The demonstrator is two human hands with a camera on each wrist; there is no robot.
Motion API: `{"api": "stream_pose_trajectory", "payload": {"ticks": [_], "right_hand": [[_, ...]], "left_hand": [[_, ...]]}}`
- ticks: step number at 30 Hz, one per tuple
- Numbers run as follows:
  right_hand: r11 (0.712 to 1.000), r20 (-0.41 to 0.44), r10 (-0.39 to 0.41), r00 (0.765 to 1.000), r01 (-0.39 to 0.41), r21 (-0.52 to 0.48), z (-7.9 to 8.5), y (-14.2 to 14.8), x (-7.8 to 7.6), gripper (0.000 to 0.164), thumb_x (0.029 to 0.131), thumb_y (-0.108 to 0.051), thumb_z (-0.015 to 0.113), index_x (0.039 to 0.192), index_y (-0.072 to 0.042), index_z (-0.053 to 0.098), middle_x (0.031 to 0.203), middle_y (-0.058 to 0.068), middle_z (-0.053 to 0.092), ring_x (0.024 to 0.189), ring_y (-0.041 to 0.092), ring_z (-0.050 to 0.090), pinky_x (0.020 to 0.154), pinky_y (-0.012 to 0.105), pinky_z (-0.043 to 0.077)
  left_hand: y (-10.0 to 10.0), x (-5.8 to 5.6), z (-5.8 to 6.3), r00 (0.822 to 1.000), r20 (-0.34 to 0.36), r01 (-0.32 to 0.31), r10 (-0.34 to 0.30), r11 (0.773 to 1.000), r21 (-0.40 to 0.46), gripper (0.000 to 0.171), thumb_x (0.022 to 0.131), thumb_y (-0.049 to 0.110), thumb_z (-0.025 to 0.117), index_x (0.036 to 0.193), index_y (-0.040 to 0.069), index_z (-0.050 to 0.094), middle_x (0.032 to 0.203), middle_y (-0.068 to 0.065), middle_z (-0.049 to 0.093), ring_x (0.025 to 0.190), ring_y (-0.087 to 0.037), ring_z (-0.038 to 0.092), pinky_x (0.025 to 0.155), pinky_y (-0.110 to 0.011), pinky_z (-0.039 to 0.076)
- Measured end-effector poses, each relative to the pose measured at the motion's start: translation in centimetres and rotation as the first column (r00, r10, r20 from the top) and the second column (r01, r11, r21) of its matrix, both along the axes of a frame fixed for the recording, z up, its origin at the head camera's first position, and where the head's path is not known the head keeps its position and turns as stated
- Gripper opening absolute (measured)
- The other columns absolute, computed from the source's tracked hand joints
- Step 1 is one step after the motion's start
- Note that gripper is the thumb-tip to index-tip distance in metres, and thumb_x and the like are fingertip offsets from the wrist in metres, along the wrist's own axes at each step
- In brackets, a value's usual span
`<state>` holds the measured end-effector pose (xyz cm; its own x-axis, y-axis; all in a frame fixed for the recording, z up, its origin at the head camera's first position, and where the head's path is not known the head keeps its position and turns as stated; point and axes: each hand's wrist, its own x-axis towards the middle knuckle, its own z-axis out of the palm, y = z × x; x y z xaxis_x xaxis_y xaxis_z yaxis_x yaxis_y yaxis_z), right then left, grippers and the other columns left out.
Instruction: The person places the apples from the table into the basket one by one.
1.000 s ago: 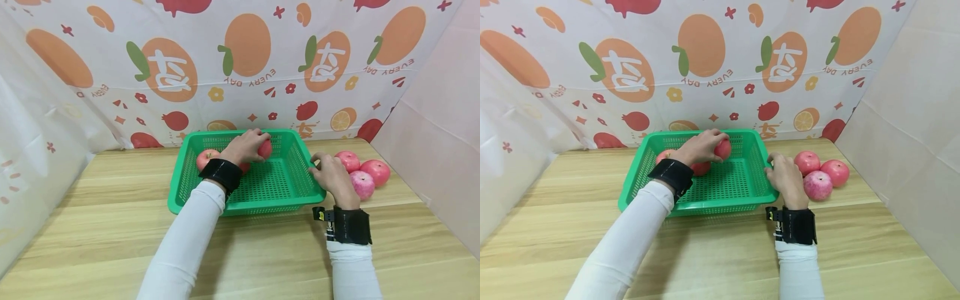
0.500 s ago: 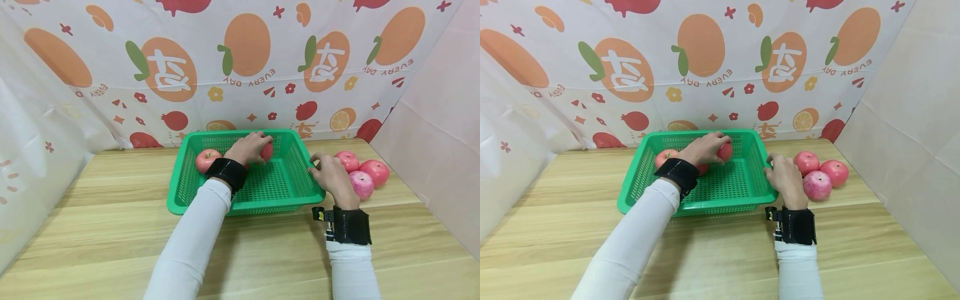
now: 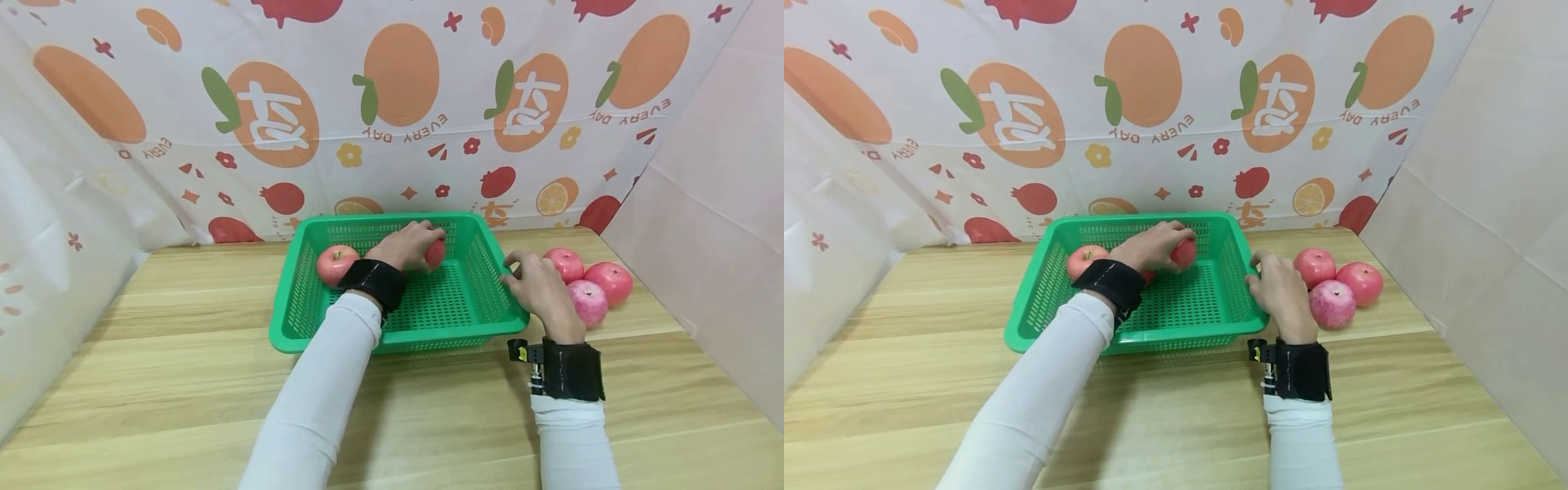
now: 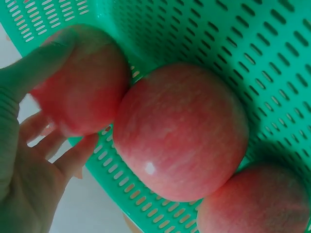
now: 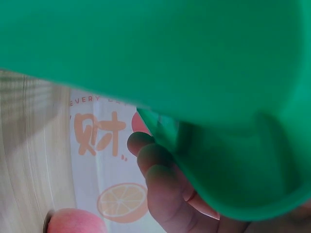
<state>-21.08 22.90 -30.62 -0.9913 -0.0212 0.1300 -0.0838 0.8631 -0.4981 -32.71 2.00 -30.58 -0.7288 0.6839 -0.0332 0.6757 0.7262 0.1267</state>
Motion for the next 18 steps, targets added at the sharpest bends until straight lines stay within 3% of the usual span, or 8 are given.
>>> {"api": "stream_pose_trajectory", "payload": {"ticks": [5, 9, 13, 18], "right_hand": [[1.0, 0.004, -0.009, 1.0, 0.009, 0.018, 0.0, 0.0, -0.1, 0.027, 0.088, -0.013, 0.055, 0.111, 0.001, 0.053, 0.091, 0.022, 0.061, 0.076, 0.029, 0.056, 0.064, 0.042, 0.054], [1.0, 0.004, -0.01, 1.0, 0.01, 0.024, -0.1, 0.0, -0.1, 0.027, 0.089, -0.013, 0.054, 0.111, 0.001, 0.053, 0.092, 0.022, 0.061, 0.076, 0.029, 0.056, 0.064, 0.042, 0.054], [1.0, 0.005, -0.005, 1.0, 0.005, 0.01, -0.2, 0.1, -0.1, 0.027, 0.089, -0.013, 0.055, 0.112, 0.001, 0.053, 0.092, 0.022, 0.061, 0.073, 0.028, 0.057, 0.063, 0.042, 0.054], [1.0, -0.01, 0.007, 1.0, -0.007, 0.001, -0.2, 0.1, -0.1, 0.028, 0.088, -0.012, 0.055, 0.112, 0.002, 0.053, 0.091, 0.023, 0.061, 0.072, 0.028, 0.058, 0.063, 0.042, 0.055]], "left_hand": [[0.2, 0.5, 0.3, 0.993, 0.109, -0.047, 0.056, 0.995, -0.084, 0.059, 0.079, -0.002, 0.06, 0.13, 0.026, 0.048, 0.127, 0.0, 0.047, 0.106, -0.015, 0.038, 0.088, -0.035, 0.042], [0.4, 0.8, 0.6, 0.987, 0.154, -0.042, 0.054, 0.996, -0.08, 0.053, 0.083, -0.005, 0.054, 0.126, 0.027, 0.053, 0.129, 0.003, 0.048, 0.107, -0.011, 0.037, 0.09, -0.03, 0.04], [0.7, 1.1, 0.7, 0.99, 0.136, -0.014, 0.028, 0.995, -0.1, 0.047, 0.085, -0.003, 0.054, 0.123, 0.024, 0.057, 0.126, 0.001, 0.049, 0.108, -0.013, 0.037, 0.091, -0.028, 0.039], [0.6, 0.9, 0.5, 0.999, 0.049, 0.001, 0.004, 0.996, -0.092, 0.048, 0.078, -0.003, 0.062, 0.119, 0.021, 0.059, 0.121, -0.002, 0.051, 0.105, -0.018, 0.038, 0.085, -0.03, 0.042]]}}
